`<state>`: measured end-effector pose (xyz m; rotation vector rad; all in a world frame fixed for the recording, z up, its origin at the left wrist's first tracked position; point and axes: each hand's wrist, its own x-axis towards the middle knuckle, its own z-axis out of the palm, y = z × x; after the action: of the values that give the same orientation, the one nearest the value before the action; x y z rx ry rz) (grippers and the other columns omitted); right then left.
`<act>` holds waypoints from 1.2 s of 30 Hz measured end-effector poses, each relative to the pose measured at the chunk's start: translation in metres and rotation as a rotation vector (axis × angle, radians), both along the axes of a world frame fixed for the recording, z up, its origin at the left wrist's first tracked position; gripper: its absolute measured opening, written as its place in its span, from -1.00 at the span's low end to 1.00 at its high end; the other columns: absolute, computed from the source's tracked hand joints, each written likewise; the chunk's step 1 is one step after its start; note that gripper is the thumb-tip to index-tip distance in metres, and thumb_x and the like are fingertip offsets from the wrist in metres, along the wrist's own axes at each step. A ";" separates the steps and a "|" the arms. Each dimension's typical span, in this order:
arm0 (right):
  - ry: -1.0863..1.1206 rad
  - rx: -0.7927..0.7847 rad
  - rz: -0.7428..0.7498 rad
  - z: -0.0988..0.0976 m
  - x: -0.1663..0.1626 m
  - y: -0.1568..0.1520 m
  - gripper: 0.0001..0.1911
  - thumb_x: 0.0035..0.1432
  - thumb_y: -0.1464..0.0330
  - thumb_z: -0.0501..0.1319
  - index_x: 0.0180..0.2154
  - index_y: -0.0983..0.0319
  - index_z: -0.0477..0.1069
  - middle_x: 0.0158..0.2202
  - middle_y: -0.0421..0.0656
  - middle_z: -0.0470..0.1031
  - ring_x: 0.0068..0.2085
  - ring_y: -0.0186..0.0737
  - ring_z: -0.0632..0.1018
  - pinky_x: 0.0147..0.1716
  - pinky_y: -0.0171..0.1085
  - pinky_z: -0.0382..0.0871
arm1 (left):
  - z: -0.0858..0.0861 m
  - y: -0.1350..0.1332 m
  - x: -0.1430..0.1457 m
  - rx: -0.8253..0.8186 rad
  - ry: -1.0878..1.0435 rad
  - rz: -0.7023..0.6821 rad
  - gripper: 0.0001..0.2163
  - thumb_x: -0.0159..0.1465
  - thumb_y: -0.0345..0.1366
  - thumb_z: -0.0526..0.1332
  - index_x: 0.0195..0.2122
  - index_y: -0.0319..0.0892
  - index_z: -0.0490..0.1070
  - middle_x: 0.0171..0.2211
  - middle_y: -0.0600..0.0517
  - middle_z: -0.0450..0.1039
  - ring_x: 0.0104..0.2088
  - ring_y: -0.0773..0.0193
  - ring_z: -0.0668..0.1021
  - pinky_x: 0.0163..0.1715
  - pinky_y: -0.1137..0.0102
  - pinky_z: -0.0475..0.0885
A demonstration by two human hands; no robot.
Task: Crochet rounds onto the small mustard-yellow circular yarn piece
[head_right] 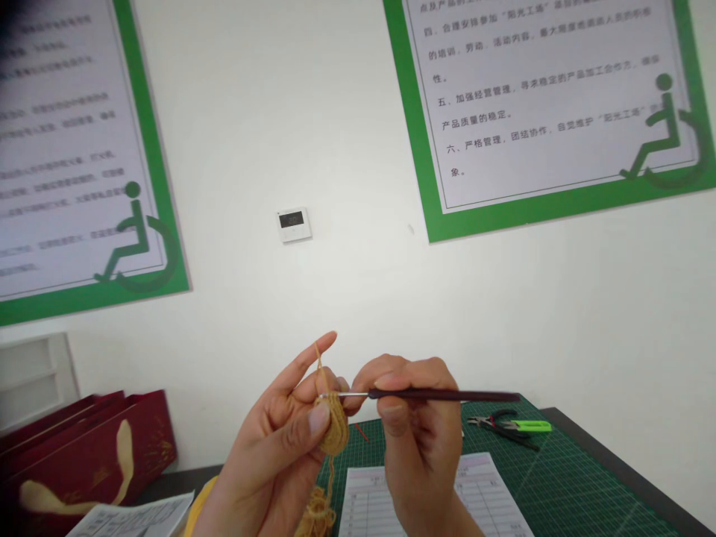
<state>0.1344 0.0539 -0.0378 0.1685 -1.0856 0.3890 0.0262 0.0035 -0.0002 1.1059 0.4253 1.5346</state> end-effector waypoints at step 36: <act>-0.199 -0.071 -0.135 0.009 0.022 -0.008 -0.93 0.42 0.41 0.10 -0.14 0.16 0.35 -0.31 -0.18 0.58 -0.27 -0.23 0.63 -0.27 -0.23 0.53 | -0.003 -0.002 0.014 0.198 0.103 0.369 -0.55 0.12 -0.48 0.45 0.04 -0.08 0.54 -0.42 0.08 0.51 -0.43 0.36 0.52 -0.34 0.45 0.47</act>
<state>0.1568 0.0464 -0.0284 -0.0076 -1.2695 0.3271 0.0402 0.0019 -0.0033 1.3172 0.5817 1.8784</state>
